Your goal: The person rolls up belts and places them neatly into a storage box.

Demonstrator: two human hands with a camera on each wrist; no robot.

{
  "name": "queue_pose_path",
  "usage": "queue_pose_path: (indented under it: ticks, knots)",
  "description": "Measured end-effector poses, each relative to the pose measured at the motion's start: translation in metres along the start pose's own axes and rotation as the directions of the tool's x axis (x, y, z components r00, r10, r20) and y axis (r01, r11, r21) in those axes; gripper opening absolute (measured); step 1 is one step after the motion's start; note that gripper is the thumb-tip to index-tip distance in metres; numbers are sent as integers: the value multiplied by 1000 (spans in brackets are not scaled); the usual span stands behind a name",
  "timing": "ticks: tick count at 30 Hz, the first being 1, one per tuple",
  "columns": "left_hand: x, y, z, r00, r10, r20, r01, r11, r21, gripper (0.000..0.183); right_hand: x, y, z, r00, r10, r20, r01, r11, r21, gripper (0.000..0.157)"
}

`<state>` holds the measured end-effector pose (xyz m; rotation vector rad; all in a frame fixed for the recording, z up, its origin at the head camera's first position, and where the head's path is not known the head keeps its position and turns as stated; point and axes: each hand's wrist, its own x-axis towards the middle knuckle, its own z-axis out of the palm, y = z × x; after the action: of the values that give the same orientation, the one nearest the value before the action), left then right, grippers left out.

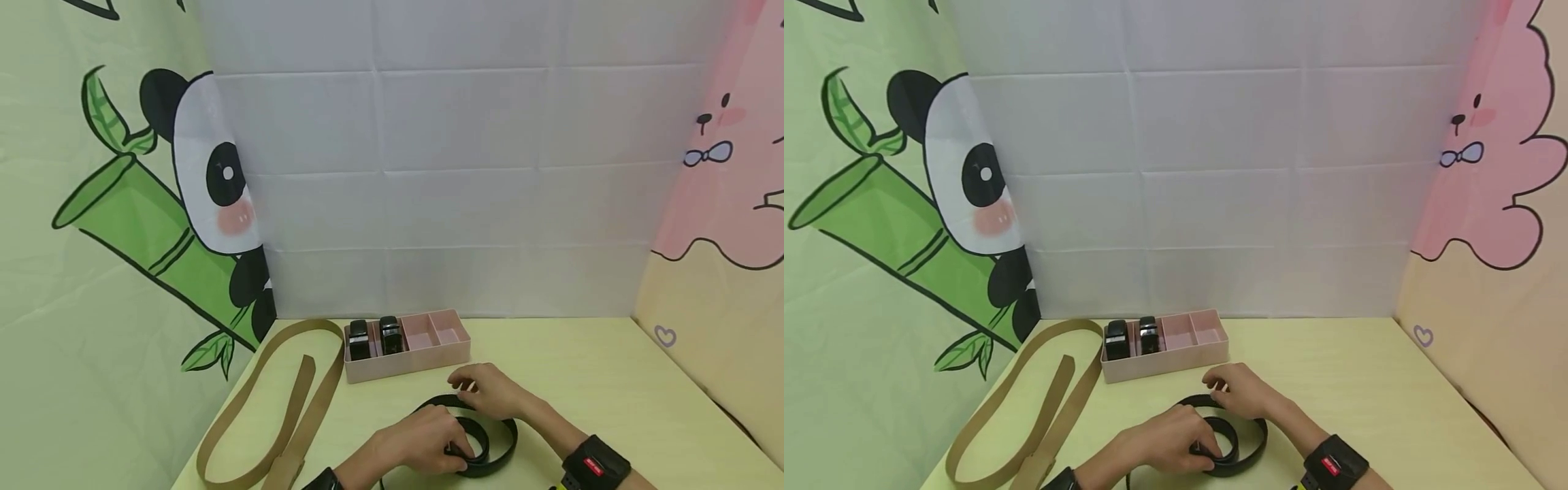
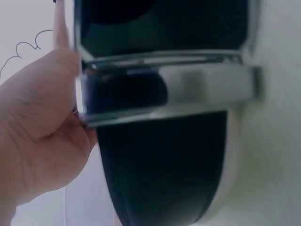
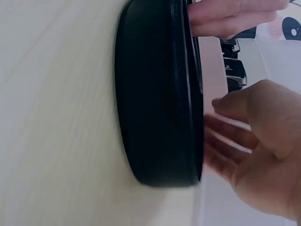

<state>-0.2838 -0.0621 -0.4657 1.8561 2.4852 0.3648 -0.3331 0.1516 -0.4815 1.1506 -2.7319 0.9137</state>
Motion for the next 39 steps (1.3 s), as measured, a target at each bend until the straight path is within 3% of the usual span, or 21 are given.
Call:
queue_pose_path:
  ticks: [2,5,7,10,17,22,25,31,35,39]
  knots:
    - [0,0,1,1000,-7,-2,7,1000,-3,15,-12,-2,-7,997,48,-58,-54,993,-104,19]
    - [0,-1,1,1000,-19,-9,19,1000,-3,14,-33,-8,-18,981,159,-107,-180,958,-222,8]
    - [0,-1,1,1000,-23,-14,23,1000,-8,13,-46,-10,-24,970,222,-102,-240,942,-233,7]
    - [-1,-2,1,1000,-21,-17,21,1000,-11,13,-58,-11,-27,967,248,-60,-255,950,-180,11]
    - [-2,-3,3,999,-34,-18,34,999,-6,17,-43,-2,-17,991,122,-52,-126,987,-94,11]
    - [-1,-3,4,999,-30,-22,29,999,-15,18,-21,3,-3,995,77,-65,-83,992,-92,11]
    - [-1,-4,5,999,-25,-26,25,1000,-8,18,-18,2,2,994,64,-90,-75,990,-121,9]
    - [-1,-6,6,999,-37,-37,37,999,-3,16,-40,-7,-2,982,0,-190,-36,981,-190,6]
    - [-1,-6,6,997,-35,-67,35,999,-1,15,-59,-22,-4,978,-163,-129,142,977,-160,11]
    - [-1,-6,7,994,-21,-111,21,1000,0,15,-71,-33,2,948,-309,-70,290,935,-206,15]
